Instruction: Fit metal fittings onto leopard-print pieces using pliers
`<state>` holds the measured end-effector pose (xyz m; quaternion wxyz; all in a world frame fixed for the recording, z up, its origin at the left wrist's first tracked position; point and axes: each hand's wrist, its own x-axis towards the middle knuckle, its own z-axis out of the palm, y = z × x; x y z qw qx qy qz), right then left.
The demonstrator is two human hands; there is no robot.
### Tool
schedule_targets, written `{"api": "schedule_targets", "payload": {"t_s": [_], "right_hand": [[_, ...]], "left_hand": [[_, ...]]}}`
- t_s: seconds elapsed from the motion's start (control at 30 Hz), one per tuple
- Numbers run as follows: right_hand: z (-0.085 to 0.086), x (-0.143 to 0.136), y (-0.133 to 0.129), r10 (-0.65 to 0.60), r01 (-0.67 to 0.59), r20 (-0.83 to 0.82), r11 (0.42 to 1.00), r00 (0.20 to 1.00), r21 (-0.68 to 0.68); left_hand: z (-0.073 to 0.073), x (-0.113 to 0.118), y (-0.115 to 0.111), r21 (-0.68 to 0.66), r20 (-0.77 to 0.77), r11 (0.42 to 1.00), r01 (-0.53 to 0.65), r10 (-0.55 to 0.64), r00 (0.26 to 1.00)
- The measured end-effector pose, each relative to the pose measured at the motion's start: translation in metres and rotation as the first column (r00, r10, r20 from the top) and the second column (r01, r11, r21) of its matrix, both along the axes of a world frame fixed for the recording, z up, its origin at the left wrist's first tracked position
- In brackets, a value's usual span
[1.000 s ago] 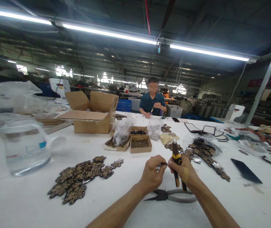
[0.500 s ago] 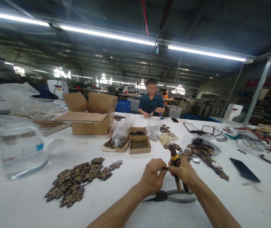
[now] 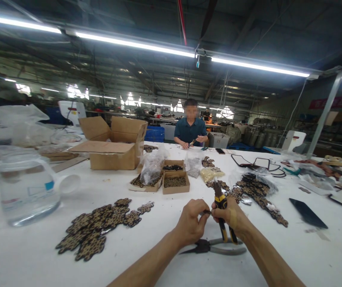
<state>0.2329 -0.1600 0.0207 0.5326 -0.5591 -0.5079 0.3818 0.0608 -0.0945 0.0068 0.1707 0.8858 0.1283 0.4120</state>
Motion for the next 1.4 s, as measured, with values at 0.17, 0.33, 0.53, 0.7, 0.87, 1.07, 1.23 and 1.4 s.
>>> {"api": "schedule_targets", "payload": {"t_s": [0.17, 0.33, 0.53, 0.7, 0.87, 1.07, 1.23, 1.4], "right_hand": [[0.004, -0.005, -0.001, -0.024, 0.027, 0.083, 0.999, 0.996, -0.034], [0.005, -0.006, -0.001, -0.027, 0.034, 0.119, 0.998, 0.993, -0.056], [-0.002, -0.003, 0.001, 0.042, -0.041, 0.082, 0.999, 0.996, -0.009], [-0.005, -0.004, 0.002, -0.024, 0.023, 0.068, 1.000, 0.997, 0.008], [-0.007, -0.006, 0.002, -0.066, 0.063, 0.072, 0.997, 0.995, 0.033], [-0.007, -0.005, 0.003, -0.079, 0.077, 0.087, 0.997, 0.993, 0.025], [-0.007, -0.006, 0.004, -0.094, 0.092, 0.088, 0.995, 0.992, 0.030], [-0.008, -0.007, 0.005, -0.104, 0.103, 0.067, 0.995, 0.992, 0.011]], "left_hand": [[0.000, 0.000, -0.002, 0.044, -0.021, 0.999, 0.018, -0.017, 1.000], [0.001, 0.000, 0.000, 0.123, -0.057, 0.992, 0.026, -0.019, 0.998], [0.003, -0.002, 0.004, 0.153, -0.099, 0.988, 0.032, -0.017, 0.995], [0.000, -0.001, 0.004, 0.087, -0.115, 0.996, -0.028, 0.037, 0.993], [-0.010, 0.004, 0.001, -0.034, -0.101, 0.993, -0.115, 0.111, 0.989], [-0.010, 0.006, -0.001, 0.041, -0.118, 0.990, -0.136, 0.140, 0.983], [-0.007, 0.005, -0.002, 0.094, -0.128, 0.989, -0.118, 0.130, 0.983], [-0.009, 0.005, 0.000, -0.048, -0.110, 0.990, -0.131, 0.126, 0.986]]}}
